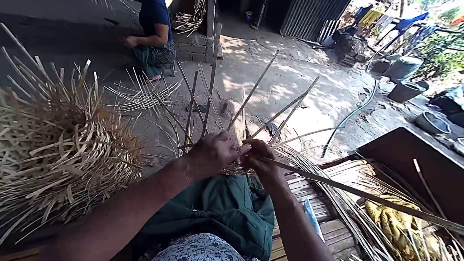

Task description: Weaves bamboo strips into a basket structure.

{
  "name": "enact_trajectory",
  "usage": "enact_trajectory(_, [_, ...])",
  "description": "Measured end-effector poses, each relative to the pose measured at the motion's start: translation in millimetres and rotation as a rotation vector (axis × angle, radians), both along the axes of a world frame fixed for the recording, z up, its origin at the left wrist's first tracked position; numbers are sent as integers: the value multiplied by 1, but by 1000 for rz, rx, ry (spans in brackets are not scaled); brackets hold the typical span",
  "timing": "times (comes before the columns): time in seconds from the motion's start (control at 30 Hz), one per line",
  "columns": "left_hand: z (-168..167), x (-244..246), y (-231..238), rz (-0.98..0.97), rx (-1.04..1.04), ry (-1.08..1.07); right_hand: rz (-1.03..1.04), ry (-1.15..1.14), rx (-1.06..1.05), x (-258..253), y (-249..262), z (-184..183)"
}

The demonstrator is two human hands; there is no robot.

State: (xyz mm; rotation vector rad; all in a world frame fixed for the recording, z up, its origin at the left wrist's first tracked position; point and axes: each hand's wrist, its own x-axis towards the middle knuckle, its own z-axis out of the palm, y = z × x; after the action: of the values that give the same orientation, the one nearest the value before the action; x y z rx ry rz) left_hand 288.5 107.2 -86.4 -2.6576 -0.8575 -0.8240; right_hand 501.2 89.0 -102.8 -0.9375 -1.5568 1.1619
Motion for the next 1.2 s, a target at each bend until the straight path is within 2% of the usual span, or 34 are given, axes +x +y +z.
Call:
enact_trajectory(0.07, [13,-3,8,23,-19,48,-25,-45,9,2,6,8])
enact_trajectory(0.23, [57,4,11,103,76,-95,-368,-737,342,-1,23,50])
enact_trajectory(0.3, [67,12,5,119,106,-137,-475,-922,403,-7,19,72])
enact_trajectory(0.37, [68,18,2,120,116,-204,-504,-1001,438,-8,12,90])
enact_trajectory(0.47, [60,20,-3,93,0,-351,-454,-931,396,-3,4,100])
enact_trajectory(0.63, [33,15,-1,27,-512,-488,-364,-970,132,-5,0,87])
enact_trajectory(0.7, [24,15,4,3,-612,-539,-358,-1004,82,-7,2,83])
enact_trajectory(0.8, [20,17,9,-23,-601,-581,-319,-1012,48,-7,6,83])
enact_trajectory(0.87, [19,17,12,-14,-601,-594,-271,-923,52,0,10,79])
enact_trajectory(1.07, [11,24,20,68,-526,-660,-122,-310,334,34,19,33])
enact_trajectory(1.13, [7,29,22,115,-410,-606,-81,-350,542,42,21,22])
enact_trajectory(1.2, [3,34,24,156,-225,-483,-133,-484,722,42,17,21])
